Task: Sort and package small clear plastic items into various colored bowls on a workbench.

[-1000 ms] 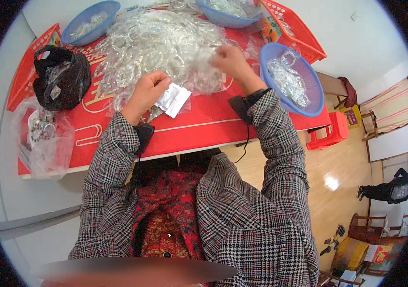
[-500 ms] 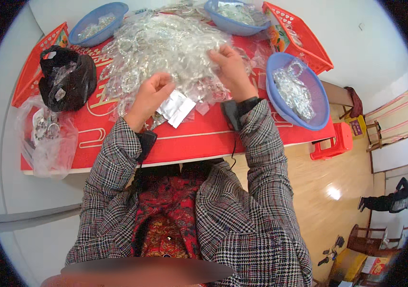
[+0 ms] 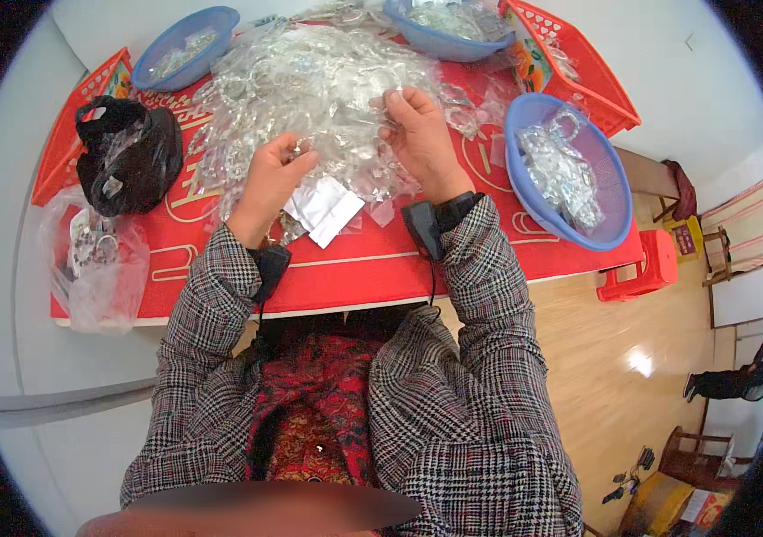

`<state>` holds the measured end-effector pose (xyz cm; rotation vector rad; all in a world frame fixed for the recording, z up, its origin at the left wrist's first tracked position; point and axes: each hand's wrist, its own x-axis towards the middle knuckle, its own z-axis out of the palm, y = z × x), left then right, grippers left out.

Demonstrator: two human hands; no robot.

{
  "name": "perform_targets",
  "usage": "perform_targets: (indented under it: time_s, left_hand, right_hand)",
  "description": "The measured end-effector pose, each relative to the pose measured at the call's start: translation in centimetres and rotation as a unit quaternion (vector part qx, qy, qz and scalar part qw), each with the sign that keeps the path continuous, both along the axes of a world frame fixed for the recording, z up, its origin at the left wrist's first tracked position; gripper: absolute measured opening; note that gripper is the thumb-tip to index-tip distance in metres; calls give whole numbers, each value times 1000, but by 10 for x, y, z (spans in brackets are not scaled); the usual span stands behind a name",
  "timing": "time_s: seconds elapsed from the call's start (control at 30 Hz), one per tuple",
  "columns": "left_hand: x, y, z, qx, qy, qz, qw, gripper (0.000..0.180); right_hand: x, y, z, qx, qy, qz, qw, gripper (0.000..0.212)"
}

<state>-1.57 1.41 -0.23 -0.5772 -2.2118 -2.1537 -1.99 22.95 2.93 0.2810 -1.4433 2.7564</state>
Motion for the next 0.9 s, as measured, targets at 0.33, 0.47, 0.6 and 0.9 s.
perform_targets:
  time_s: [0.33,0.47,0.6,0.9]
  left_hand:
    - [5,-3,12,91,-84,-20,992,18]
    - [8,-2,15,82,-73,-21,994,24]
    - [16,2,19,8,-43,97,994,29]
    - [18,1,21,145,11,48,988,30]
  right_hand:
    - [-3,6,-4,15,15,-40,999,4]
    - [-2,8,-2,8,1,-80,997,4]
    - [3,7,6,-55,71,-91,992,5]
    - [30,-31,7,211,62,20,975,10]
